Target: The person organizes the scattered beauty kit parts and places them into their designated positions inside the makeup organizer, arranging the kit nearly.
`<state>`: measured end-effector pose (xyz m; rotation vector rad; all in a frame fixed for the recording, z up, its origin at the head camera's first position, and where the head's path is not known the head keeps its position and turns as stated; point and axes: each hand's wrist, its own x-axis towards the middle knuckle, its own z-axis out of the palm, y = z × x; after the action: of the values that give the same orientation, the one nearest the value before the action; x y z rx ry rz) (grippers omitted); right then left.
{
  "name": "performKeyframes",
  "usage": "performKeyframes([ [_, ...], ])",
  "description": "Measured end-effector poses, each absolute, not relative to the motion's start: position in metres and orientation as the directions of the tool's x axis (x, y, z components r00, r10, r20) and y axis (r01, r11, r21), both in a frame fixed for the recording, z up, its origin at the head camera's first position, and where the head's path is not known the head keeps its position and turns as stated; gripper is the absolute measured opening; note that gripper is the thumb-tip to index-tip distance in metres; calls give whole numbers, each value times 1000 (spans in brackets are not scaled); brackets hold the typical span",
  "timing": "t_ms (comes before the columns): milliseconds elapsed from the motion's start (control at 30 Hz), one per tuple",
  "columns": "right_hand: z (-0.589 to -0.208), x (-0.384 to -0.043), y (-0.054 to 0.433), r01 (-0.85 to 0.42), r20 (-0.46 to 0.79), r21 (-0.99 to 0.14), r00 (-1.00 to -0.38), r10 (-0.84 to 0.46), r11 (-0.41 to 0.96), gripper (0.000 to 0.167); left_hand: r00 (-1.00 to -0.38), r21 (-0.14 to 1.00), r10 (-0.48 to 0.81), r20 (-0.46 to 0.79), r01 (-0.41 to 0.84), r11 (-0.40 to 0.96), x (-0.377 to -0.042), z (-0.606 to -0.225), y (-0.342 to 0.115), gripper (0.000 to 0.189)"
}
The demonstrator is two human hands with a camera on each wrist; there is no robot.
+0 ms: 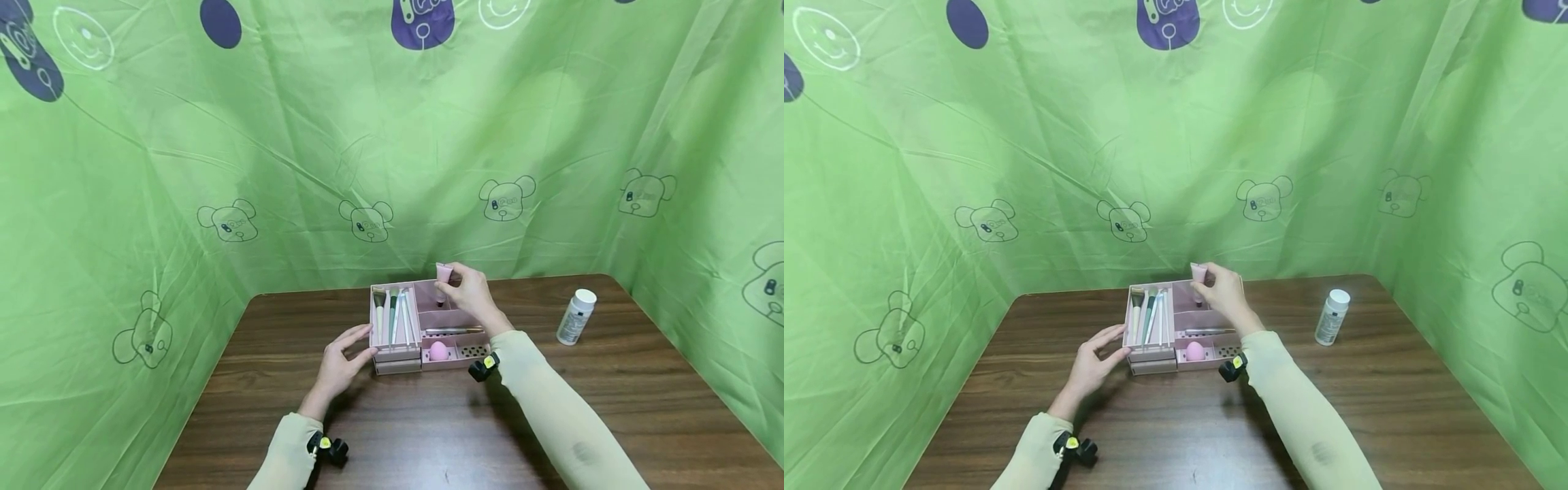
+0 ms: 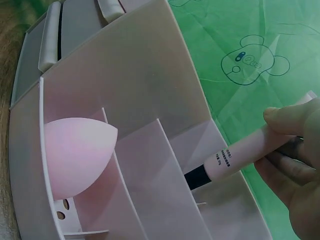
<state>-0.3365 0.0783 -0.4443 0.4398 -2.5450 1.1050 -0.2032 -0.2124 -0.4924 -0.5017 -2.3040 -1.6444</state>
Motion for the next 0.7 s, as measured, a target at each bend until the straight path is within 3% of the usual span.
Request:
performKeyframes([
  [333,-456,-341,74,-380,375,-620,-912,-167,687,40,-902,853,119,415,431,294,-203,-492,-212,45],
  [467,-466,-345,71,-352,301,-622,-932,-202,699,41,-902,850,112,418,432,301,-203,-493,-212,45],
  [700,-475,-344,69,-338,254,-587,-940,-229,736,29,-899,848,119,422,438,298,-203,-493,-212,45],
])
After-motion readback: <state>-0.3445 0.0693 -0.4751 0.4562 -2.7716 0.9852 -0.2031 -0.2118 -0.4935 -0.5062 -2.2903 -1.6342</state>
